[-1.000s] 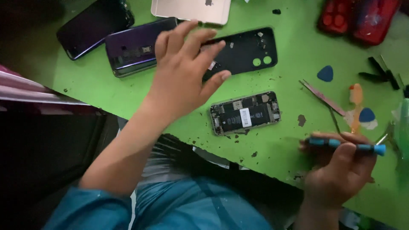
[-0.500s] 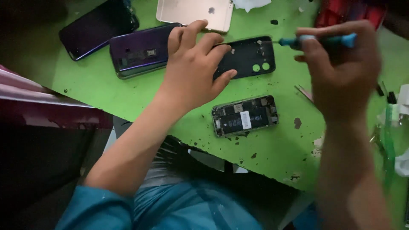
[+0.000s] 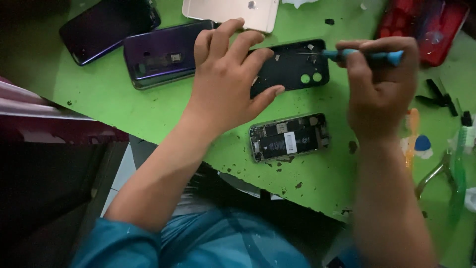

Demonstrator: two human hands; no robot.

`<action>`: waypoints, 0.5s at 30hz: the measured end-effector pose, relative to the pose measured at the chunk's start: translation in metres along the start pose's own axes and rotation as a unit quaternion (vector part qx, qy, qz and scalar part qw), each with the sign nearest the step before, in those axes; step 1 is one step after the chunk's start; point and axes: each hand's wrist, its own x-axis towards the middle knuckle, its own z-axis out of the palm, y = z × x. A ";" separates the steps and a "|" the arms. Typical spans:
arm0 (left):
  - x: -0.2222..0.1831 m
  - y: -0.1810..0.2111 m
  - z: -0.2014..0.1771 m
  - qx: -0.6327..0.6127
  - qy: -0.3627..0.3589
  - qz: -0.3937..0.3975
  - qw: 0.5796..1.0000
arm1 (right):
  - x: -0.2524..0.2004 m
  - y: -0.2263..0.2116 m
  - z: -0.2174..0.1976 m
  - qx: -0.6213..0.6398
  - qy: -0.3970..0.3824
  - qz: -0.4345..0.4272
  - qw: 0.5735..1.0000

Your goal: The person uses a screwdriver to remove screws from the internal frame of a disassembled smartphone. They then use tweezers to lift and remove small components and connectors from the device's motherboard area.

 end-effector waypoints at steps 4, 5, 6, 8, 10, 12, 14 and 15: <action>0.005 0.001 0.002 -0.016 -0.012 0.003 1.000 | -0.008 0.001 -0.012 -0.007 0.043 -0.043 0.998; 0.005 0.002 0.002 -0.014 -0.013 0.004 1.000 | -0.008 0.001 -0.013 -0.005 0.044 -0.043 0.998; 0.006 0.003 0.002 -0.013 -0.020 0.002 1.000 | -0.008 0.002 -0.015 -0.014 0.042 -0.065 0.997; 0.008 0.004 0.000 -0.011 -0.025 0.005 1.000 | -0.008 0.002 -0.018 -0.024 0.046 -0.088 0.995; 0.006 0.004 -0.005 -0.024 -0.009 -0.010 1.000 | -0.008 0.000 -0.017 -0.034 0.040 -0.100 0.994; 0.005 0.018 -0.024 -0.071 0.068 0.000 0.995 | -0.012 0.005 -0.019 -0.026 0.047 -0.106 0.993; 0.003 0.044 -0.056 -0.117 0.145 0.013 0.982 | -0.013 0.010 -0.022 -0.019 0.054 -0.113 0.992; 0.000 0.064 -0.076 -0.381 0.126 0.030 0.915 | -0.015 0.011 -0.024 -0.078 0.076 -0.115 0.987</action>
